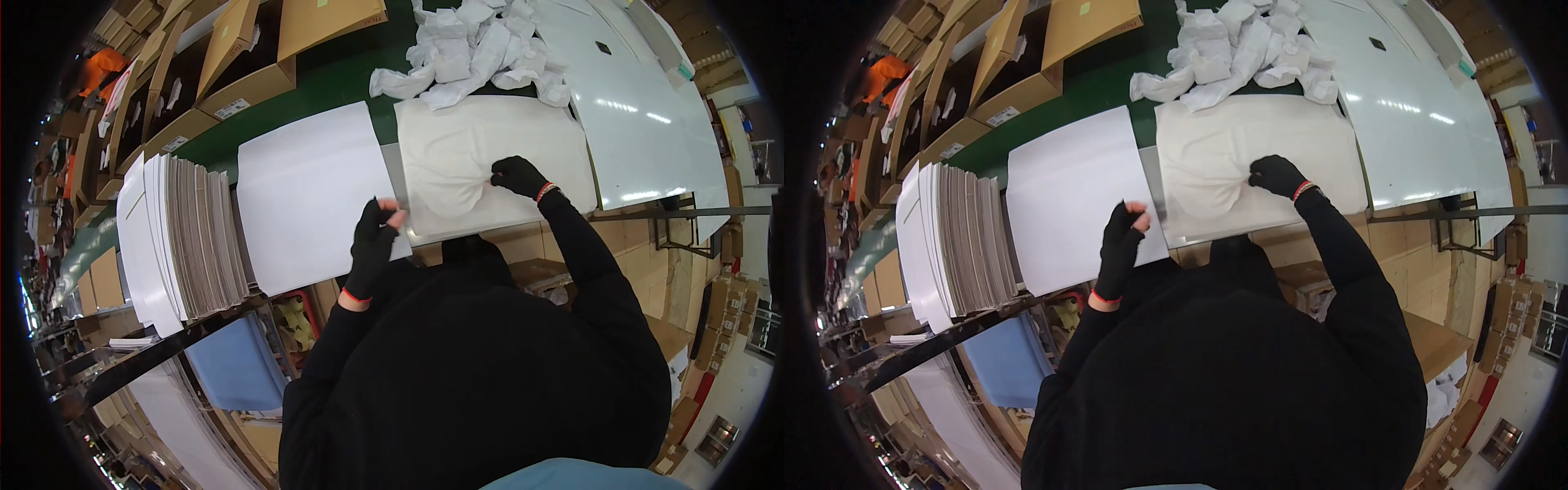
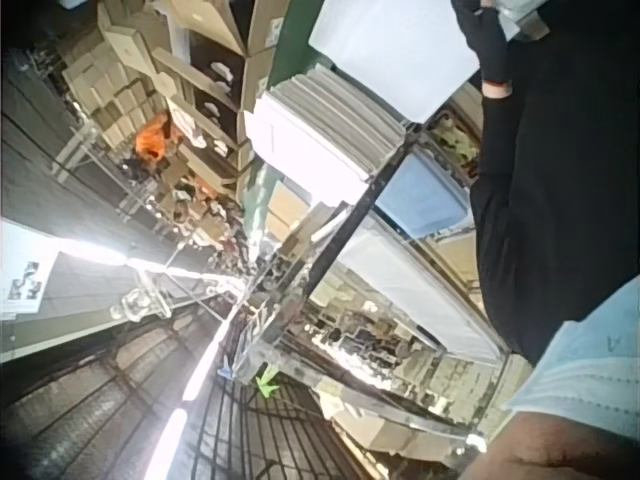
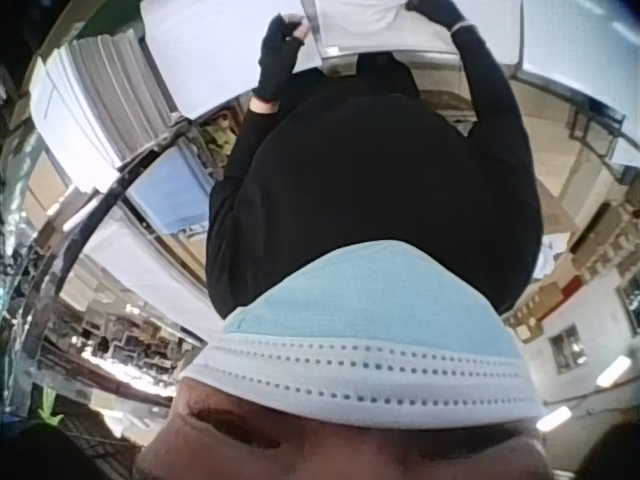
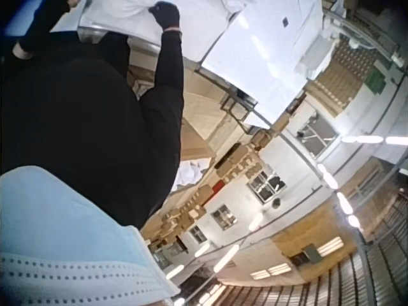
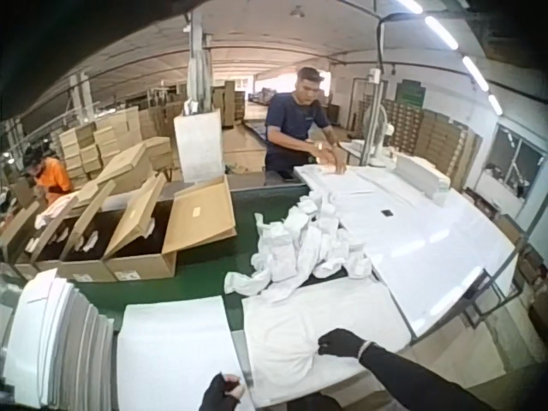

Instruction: The person wraps a pair of brown leather shoes in white tissue paper and places them into a cardboard box. They add additional tissue paper and a white sheet to the box, then close the lid. The person repeats this process for a second pair of shoes.

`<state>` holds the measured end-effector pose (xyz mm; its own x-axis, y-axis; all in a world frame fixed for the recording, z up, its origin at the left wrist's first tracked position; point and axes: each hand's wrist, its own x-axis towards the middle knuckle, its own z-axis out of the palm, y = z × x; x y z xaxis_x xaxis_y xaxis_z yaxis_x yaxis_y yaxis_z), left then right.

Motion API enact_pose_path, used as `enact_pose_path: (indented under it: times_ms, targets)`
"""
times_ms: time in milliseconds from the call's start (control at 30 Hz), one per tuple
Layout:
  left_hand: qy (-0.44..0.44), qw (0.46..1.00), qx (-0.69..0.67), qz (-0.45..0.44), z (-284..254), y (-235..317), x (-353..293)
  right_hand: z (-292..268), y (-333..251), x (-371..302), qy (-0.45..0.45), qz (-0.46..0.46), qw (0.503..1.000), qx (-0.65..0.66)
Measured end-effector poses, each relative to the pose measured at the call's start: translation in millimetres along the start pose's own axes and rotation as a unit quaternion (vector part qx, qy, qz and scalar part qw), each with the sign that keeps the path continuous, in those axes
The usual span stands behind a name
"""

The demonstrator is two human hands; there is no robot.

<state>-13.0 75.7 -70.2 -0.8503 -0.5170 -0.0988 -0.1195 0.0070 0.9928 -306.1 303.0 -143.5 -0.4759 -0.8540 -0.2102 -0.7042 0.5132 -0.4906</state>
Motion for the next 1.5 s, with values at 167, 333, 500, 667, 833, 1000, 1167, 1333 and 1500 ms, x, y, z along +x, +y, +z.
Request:
enact_pose_path:
  times_ms: [167,333,500,667,833,1000,1167,1333,1500]
  targets:
    - [0.009,0.906,0.337,0.256,33.0,19.9,15.7,-50.4,-162.5,-23.5,-0.162,0.096,0.887,0.423]
    - [0.143,0.972,0.116,0.146,-19.5,-94.8,60.4,-22.4,-128.3,-23.6,0.057,-0.082,0.962,0.253]
    - [0.264,0.956,-0.021,0.127,-126.6,-73.6,41.4,55.1,-9.2,-53.6,0.151,0.061,0.98,-0.113]
    - [0.29,0.948,-0.028,0.128,-141.2,-51.1,9.7,63.1,5.6,-45.8,0.24,0.031,0.964,-0.114]
    - [0.308,0.933,-0.007,0.188,-114.5,-24.9,4.0,41.8,22.5,-32.0,0.311,0.255,0.898,0.178]
    - [0.24,0.955,-0.017,0.171,-61.4,34.4,11.0,2.5,18.4,-14.8,0.467,-0.092,0.879,0.005]
    - [0.072,0.977,-0.039,0.195,3.9,77.9,-3.4,-66.3,-232.0,2.5,-0.193,-0.145,0.616,0.75]
    - [0.085,0.977,-0.085,0.177,-31.7,69.1,12.0,-3.2,-263.2,28.5,0.063,-0.192,0.735,0.647]
    - [0.178,0.941,-0.238,0.164,-105.5,72.9,15.3,-12.9,-289.2,7.7,0.108,-0.198,0.892,0.393]
